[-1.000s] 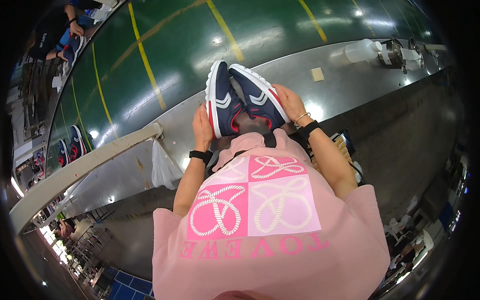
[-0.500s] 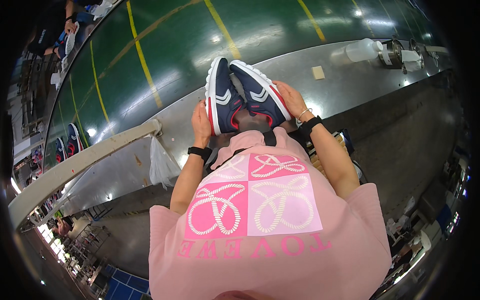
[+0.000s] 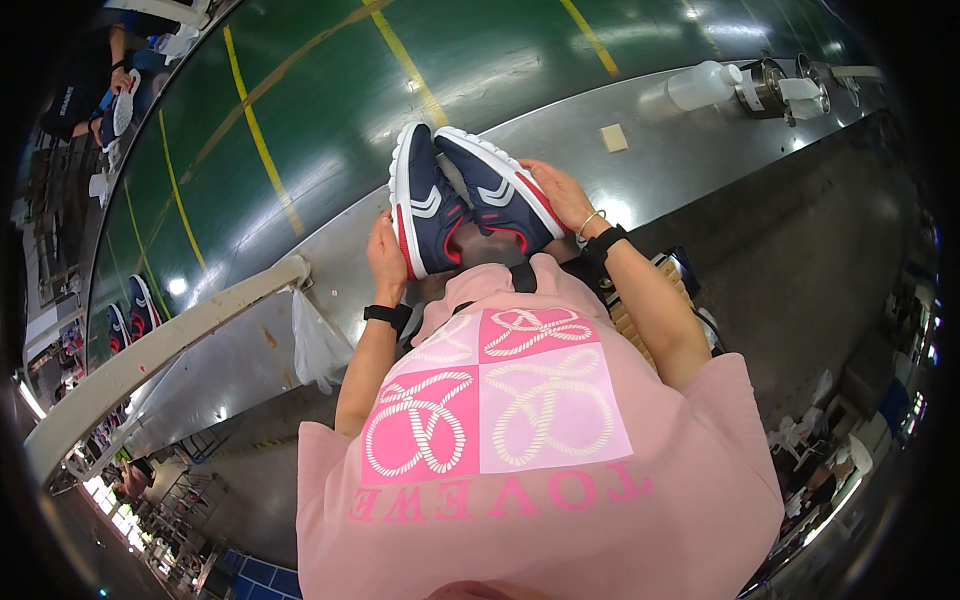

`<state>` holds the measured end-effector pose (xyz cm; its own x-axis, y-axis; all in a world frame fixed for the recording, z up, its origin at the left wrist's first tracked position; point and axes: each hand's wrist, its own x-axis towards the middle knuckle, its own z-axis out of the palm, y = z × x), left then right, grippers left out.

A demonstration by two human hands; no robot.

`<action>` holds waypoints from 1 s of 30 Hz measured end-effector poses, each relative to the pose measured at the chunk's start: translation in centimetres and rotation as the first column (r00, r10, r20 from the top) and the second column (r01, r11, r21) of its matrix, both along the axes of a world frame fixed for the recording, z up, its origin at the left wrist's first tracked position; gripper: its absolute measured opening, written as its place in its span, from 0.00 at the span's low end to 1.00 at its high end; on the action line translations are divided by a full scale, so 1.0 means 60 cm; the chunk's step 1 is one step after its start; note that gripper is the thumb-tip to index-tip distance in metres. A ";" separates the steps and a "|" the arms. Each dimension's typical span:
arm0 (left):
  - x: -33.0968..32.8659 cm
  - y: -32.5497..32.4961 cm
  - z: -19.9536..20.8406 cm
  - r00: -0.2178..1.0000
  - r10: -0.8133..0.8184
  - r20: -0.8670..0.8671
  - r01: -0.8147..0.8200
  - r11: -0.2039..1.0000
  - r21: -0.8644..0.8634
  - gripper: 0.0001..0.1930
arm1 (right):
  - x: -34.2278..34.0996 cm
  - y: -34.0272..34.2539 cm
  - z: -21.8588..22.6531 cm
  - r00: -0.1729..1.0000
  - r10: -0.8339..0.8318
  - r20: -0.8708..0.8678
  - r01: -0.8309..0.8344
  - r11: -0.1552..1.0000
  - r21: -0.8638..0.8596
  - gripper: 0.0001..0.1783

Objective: The recorder picks up sneakers from a conveyor belt, inspects them, and uses a cloth and cleaning solution to wipe them down.

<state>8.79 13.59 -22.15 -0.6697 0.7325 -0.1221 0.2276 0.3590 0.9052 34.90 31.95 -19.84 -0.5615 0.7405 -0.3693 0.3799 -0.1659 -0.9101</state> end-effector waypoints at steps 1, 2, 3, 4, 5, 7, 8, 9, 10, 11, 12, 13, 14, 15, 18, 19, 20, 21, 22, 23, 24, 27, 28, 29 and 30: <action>0.000 0.000 0.002 1.000 -0.008 -0.014 0.008 1.000 -0.008 0.21 | -0.001 0.000 0.003 1.000 0.007 -0.004 -0.007 1.000 0.005 0.25; 0.000 0.001 0.004 1.000 -0.010 -0.013 0.010 1.000 -0.008 0.21 | -0.002 -0.001 0.005 1.000 0.014 -0.009 -0.014 1.000 0.010 0.25; -0.001 0.001 0.005 1.000 -0.024 -0.014 0.023 0.999 -0.024 0.22 | -0.001 0.000 0.006 1.000 0.010 -0.008 -0.010 1.000 0.010 0.25; -0.001 0.001 0.006 0.999 -0.037 -0.016 0.036 0.999 -0.040 0.22 | -0.001 0.001 0.006 1.000 0.018 -0.015 -0.018 1.000 -0.008 0.25; -0.002 0.000 0.007 0.999 -0.040 -0.015 0.039 0.998 -0.041 0.22 | -0.001 0.001 0.007 0.999 0.026 -0.022 -0.027 0.999 -0.027 0.25; 0.001 0.001 0.007 0.999 -0.048 -0.018 0.048 0.998 -0.030 0.23 | -0.001 0.003 0.010 0.999 0.034 -0.014 -0.034 0.999 -0.014 0.26; 0.002 0.001 0.008 0.998 -0.053 -0.016 0.052 0.998 -0.029 0.23 | -0.001 0.003 0.012 0.999 0.046 -0.009 -0.046 0.999 -0.002 0.26; 0.002 0.002 0.010 0.998 -0.060 -0.009 0.059 0.997 -0.045 0.23 | -0.001 0.004 0.011 0.999 0.042 -0.006 -0.042 0.999 -0.001 0.26; 0.002 0.003 0.013 0.998 -0.067 -0.002 0.067 0.996 -0.061 0.24 | 0.000 0.004 0.010 0.999 0.039 -0.027 -0.040 0.998 -0.041 0.25; 0.001 0.003 0.015 0.995 -0.094 0.036 0.097 0.992 -0.086 0.25 | 0.001 0.004 0.009 0.998 0.035 -0.048 -0.039 0.996 -0.081 0.25; -0.001 0.004 0.019 0.995 -0.095 0.038 0.098 0.991 -0.085 0.25 | -0.001 0.004 0.010 0.998 0.034 -0.047 -0.037 0.996 -0.080 0.25; -0.002 0.004 0.021 0.993 -0.104 0.060 0.109 0.988 -0.107 0.26 | -0.002 0.003 0.012 0.998 0.029 -0.047 -0.034 0.993 -0.116 0.25; -0.003 0.005 0.024 0.990 -0.111 0.081 0.121 0.984 -0.129 0.27 | -0.002 0.003 0.012 0.999 0.024 -0.047 -0.031 0.988 -0.152 0.24; -0.004 0.009 0.027 0.990 -0.115 0.083 0.125 0.984 -0.127 0.27 | 0.000 0.004 0.007 0.999 0.020 -0.045 -0.027 0.988 -0.150 0.24; -0.005 0.020 0.039 0.977 -0.158 0.142 0.175 0.978 -0.116 0.30 | 0.005 0.005 -0.010 0.995 0.026 -0.098 -0.042 0.985 -0.165 0.24; -0.004 0.026 0.048 0.976 -0.176 0.129 0.193 0.972 -0.135 0.31 | 0.005 0.006 -0.010 0.997 0.051 -0.063 -0.059 0.990 -0.131 0.25; -0.003 0.030 0.052 0.974 -0.195 0.116 0.211 0.965 -0.155 0.33 | 0.005 0.006 -0.009 0.997 0.075 -0.027 -0.077 0.992 -0.098 0.26; -0.005 0.031 0.051 0.974 -0.196 0.116 0.212 0.965 -0.154 0.33 | 0.004 0.006 -0.005 0.997 0.073 -0.027 -0.076 0.992 -0.097 0.26; -0.008 0.033 0.048 0.970 -0.220 0.101 0.234 0.958 -0.164 0.33 | 0.002 0.006 0.001 0.997 0.072 -0.020 -0.073 0.993 -0.095 0.26; -0.010 0.034 0.047 0.966 -0.244 0.086 0.255 0.951 -0.175 0.34 | 0.000 0.005 0.004 0.997 0.070 -0.012 -0.071 0.993 -0.092 0.26; -0.010 0.035 0.045 0.965 -0.249 0.087 0.261 0.950 -0.173 0.34 | 0.001 0.005 0.004 0.998 0.065 -0.010 -0.065 0.994 -0.091 0.26; -0.008 0.038 0.048 0.964 -0.245 0.102 0.257 0.957 -0.134 0.34 | 0.001 0.004 0.007 0.998 0.024 -0.050 -0.030 0.992 -0.124 0.26; -0.008 0.041 0.055 0.960 -0.251 0.128 0.267 0.954 -0.137 0.33 | 0.000 0.004 0.012 0.998 0.015 -0.054 -0.024 0.987 -0.159 0.26; -0.008 0.043 0.060 0.954 -0.256 0.153 0.277 0.950 -0.140 0.33 | 0.000 0.005 0.015 0.998 0.007 -0.057 -0.017 0.981 -0.194 0.26; -0.010 0.041 0.059 0.953 -0.260 0.153 0.281 0.950 -0.137 0.33 | 0.000 0.006 0.016 0.998 0.003 -0.057 -0.014 0.981 -0.191 0.26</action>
